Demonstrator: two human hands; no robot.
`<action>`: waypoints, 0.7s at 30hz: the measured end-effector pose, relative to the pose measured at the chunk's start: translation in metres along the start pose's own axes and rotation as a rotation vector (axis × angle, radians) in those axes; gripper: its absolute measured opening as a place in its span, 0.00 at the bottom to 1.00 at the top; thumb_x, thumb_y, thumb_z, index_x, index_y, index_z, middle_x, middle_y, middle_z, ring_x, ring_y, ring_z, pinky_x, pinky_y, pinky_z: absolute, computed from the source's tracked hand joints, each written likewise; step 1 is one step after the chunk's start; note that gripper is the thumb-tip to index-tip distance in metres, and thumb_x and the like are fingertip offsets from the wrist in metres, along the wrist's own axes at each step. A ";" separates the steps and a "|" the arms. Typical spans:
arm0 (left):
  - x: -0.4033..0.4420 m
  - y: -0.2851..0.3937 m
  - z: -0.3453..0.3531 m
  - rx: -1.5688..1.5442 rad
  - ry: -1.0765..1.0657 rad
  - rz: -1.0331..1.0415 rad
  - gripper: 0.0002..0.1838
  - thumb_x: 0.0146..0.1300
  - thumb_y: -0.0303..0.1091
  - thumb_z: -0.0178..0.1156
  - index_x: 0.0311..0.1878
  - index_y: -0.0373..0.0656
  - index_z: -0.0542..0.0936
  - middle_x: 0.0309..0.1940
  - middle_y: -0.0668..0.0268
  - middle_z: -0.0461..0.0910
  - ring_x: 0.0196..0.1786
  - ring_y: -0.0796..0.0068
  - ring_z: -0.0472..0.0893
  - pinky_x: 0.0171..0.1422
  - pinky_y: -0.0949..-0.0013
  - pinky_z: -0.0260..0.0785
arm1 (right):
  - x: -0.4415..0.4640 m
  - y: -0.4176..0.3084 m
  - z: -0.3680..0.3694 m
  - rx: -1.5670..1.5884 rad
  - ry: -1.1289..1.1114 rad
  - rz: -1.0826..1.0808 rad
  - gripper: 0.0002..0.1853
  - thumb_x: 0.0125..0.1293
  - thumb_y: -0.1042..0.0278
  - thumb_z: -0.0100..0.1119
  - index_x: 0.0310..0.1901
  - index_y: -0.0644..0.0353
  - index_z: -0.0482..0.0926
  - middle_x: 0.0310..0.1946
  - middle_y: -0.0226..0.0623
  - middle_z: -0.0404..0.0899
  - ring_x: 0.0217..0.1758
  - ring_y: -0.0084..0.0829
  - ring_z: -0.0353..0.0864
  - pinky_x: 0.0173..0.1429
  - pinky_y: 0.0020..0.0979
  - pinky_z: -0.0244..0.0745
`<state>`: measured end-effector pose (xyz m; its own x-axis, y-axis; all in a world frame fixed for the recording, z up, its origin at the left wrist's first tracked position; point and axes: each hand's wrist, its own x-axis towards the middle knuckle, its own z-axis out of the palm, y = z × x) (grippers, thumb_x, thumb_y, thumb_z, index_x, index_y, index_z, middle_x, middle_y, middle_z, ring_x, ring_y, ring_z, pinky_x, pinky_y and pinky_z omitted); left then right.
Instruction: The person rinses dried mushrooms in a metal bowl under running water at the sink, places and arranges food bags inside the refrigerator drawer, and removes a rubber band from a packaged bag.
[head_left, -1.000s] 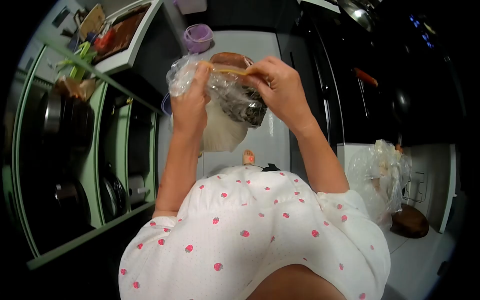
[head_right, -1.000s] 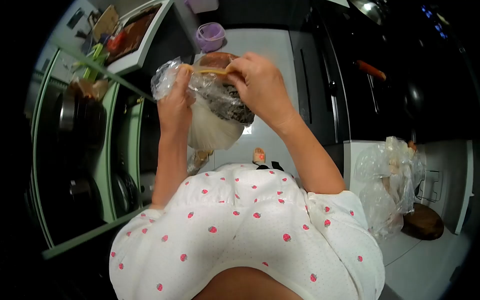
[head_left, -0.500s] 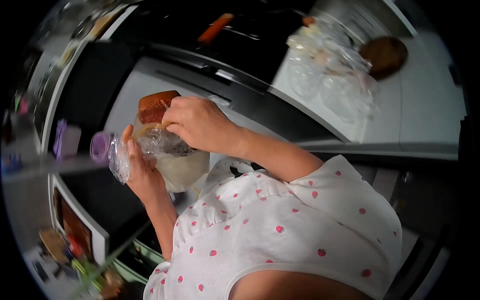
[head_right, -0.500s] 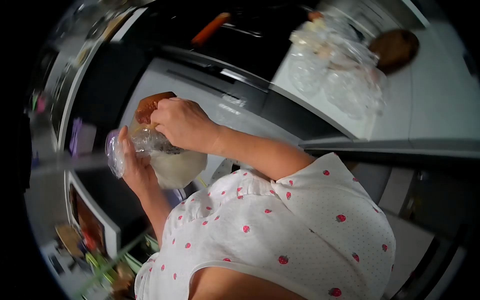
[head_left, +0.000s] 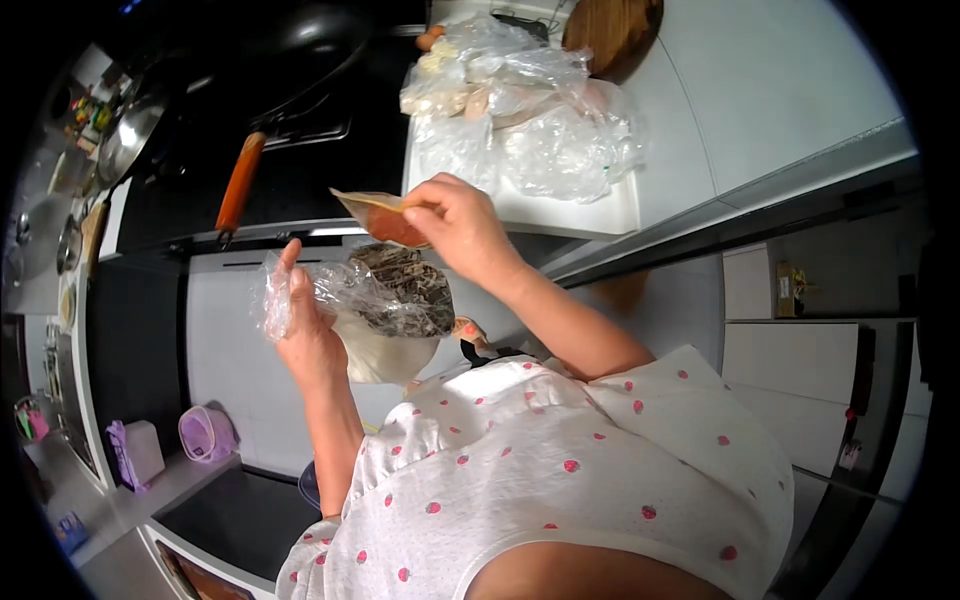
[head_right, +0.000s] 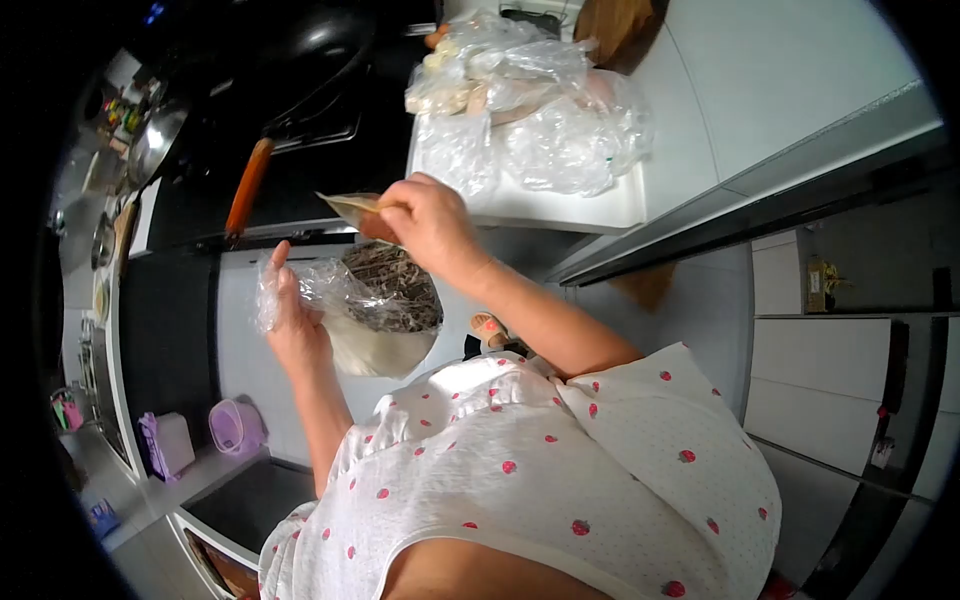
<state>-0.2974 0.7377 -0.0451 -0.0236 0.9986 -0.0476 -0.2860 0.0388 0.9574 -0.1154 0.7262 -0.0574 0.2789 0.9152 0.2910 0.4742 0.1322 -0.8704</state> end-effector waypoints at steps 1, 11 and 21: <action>0.004 -0.004 0.010 -0.008 -0.016 -0.024 0.18 0.63 0.36 0.53 0.55 0.41 0.71 0.22 0.79 0.60 0.21 0.92 0.57 0.22 0.84 0.48 | 0.006 0.015 -0.013 0.008 0.010 0.046 0.04 0.56 0.74 0.57 0.31 0.64 0.77 0.27 0.35 0.73 0.29 0.28 0.74 0.35 0.27 0.69; 0.030 -0.025 0.101 0.029 -0.100 -0.064 0.17 0.62 0.40 0.55 0.51 0.41 0.75 0.22 0.81 0.61 0.20 0.93 0.55 0.21 0.84 0.44 | 0.063 0.134 -0.118 -0.058 0.259 0.184 0.06 0.56 0.74 0.55 0.34 0.62 0.79 0.26 0.38 0.80 0.28 0.27 0.78 0.36 0.27 0.71; 0.043 -0.025 0.123 -0.027 -0.105 -0.073 0.16 0.63 0.38 0.55 0.50 0.39 0.75 0.23 0.81 0.62 0.21 0.93 0.55 0.21 0.85 0.44 | 0.074 0.123 -0.108 -0.481 0.170 -0.051 0.14 0.53 0.67 0.59 0.43 0.59 0.78 0.48 0.41 0.74 0.50 0.43 0.73 0.53 0.36 0.68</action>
<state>-0.1734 0.7844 -0.0357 0.0984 0.9915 -0.0854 -0.3092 0.1120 0.9444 0.0536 0.7689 -0.1005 0.3579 0.8322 0.4235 0.8105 -0.0516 -0.5835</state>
